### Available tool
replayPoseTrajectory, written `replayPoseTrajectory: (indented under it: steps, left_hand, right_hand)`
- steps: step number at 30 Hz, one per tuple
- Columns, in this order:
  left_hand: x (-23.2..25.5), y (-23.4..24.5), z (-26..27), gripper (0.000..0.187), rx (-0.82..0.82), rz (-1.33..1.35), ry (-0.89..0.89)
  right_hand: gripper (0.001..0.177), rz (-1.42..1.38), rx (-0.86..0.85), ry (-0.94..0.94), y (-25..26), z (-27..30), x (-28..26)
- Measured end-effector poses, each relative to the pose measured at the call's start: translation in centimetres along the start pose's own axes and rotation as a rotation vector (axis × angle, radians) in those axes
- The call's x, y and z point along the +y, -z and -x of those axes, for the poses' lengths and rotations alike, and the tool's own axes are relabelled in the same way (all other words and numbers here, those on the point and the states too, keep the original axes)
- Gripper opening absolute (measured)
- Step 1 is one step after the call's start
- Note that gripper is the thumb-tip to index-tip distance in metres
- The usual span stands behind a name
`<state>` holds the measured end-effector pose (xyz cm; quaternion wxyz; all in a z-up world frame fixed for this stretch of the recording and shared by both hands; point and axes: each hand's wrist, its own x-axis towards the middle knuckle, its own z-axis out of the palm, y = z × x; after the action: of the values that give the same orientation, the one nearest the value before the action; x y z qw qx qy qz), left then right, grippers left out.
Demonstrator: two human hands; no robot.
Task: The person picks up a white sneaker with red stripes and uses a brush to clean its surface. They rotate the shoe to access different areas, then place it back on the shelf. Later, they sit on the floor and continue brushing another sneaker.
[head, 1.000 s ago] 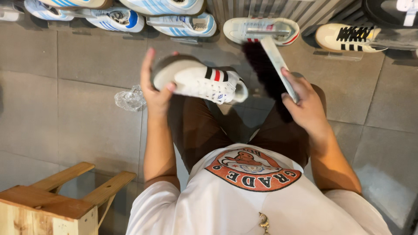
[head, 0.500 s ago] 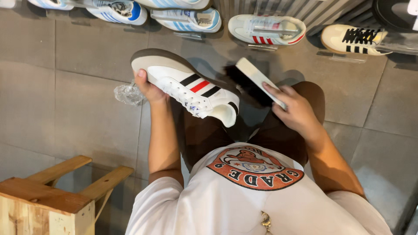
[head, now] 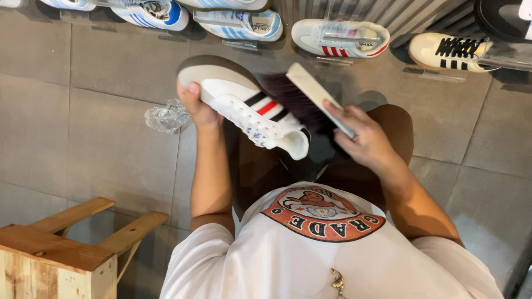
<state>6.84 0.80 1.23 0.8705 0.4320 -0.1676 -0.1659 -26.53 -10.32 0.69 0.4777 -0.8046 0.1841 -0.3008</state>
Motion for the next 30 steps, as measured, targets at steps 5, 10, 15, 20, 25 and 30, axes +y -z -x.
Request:
replayPoseTrajectory:
  steps: [5,10,15,20,25,30]
  left_hand:
    - [0.4,0.4,-0.6,0.037,0.206,0.103,0.132]
    - [-1.1,-0.7,-0.4,0.033,0.234,0.086,0.113]
    - [-1.5,-1.8,-0.5,0.026,0.19,0.009,0.016]
    - [-0.3,0.2,-0.9,0.034,0.208,-0.186,-0.007]
    - [-0.1,-0.4,-1.0,0.05,0.436,0.081,0.281]
    - [-0.3,-2.3,1.1,0.071,0.531,0.175,0.588]
  right_hand:
    - [0.056,0.363,-0.165,-0.399,2.9,3.0,0.8]
    - [0.061,0.219,0.078,-0.248,3.3,2.7,-0.7]
    - [0.053,0.128,0.13,-0.061,2.0,2.5,-1.1]
    - [0.067,0.31,-0.106,-0.413,3.2,4.2,1.3]
    - [0.072,0.164,-0.023,-0.579,2.3,4.8,0.7]
    - [0.069,-0.173,0.256,-0.428,-0.8,3.9,0.7]
